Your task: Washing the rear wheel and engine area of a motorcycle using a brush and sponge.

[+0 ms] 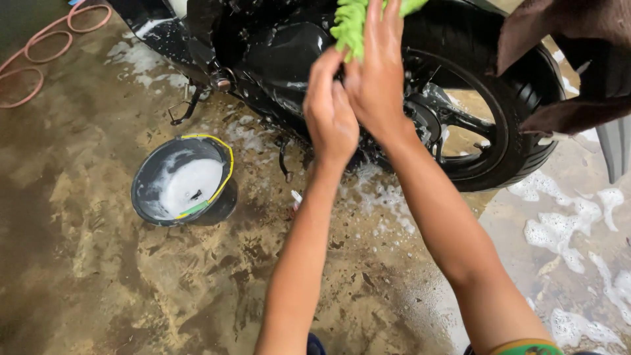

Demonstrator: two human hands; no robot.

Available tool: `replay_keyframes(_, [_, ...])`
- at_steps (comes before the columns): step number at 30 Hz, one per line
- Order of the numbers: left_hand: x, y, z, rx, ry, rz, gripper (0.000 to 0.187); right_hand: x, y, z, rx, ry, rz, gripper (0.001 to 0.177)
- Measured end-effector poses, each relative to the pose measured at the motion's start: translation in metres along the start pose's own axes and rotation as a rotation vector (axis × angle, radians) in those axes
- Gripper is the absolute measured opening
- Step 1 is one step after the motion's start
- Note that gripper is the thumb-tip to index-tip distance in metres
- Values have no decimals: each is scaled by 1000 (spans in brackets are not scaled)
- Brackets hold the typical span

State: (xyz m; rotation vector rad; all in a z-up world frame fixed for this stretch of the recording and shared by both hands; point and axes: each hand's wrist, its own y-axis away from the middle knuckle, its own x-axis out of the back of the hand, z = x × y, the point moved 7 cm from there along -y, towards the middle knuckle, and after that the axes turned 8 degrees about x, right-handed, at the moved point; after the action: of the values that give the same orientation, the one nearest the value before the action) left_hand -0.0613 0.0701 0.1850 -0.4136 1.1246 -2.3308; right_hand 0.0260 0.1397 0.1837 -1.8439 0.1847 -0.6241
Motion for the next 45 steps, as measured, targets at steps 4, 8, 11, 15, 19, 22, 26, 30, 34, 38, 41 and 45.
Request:
replay_keyframes(4, [6, -42, 7, 5, -143, 3, 38, -21, -41, 20, 51, 447, -55, 82])
replay_keyframes(8, [-23, -53, -13, -82, -463, -94, 62, 10, -64, 45, -98, -75, 116, 47])
replay_keyframes(11, [-36, -55, -8, -130, -575, -122, 76, 9, -71, 72, -232, -555, -44, 32])
replay_keyframes(15, [-40, -51, -10, -219, -755, -178, 74, 11, -58, 52, -93, -451, 105, 29])
replay_keyframes(19, [-29, -44, -16, -324, -700, -242, 84, 14, -21, 19, -203, -351, 162, 45])
replay_keyframes(22, [-9, -36, -13, -266, -693, -447, 56, -2, 9, 7, -118, -69, 93, 48])
replay_keyframes(26, [72, -28, -6, -335, -364, -303, 34, -23, 8, -80, 16, -263, -25, 47])
replay_keyframes(30, [166, -30, -28, -217, -405, -131, 27, -87, 8, -145, 31, -622, -147, 41])
replay_keyframes(34, [272, -5, -115, 69, -406, -87, 22, -207, 41, -180, -78, -881, -258, 36])
replay_keyframes(38, [363, 65, -262, 554, -642, -169, 10, -375, 152, -161, -633, -756, -714, 42])
replay_keyframes(41, [412, 129, -357, 942, -714, -200, 18, -480, 230, -131, -637, -563, -973, 36])
replay_keyframes(45, [430, 195, -468, 1170, -774, -291, 39, -542, 257, -129, -402, -194, -1209, 56])
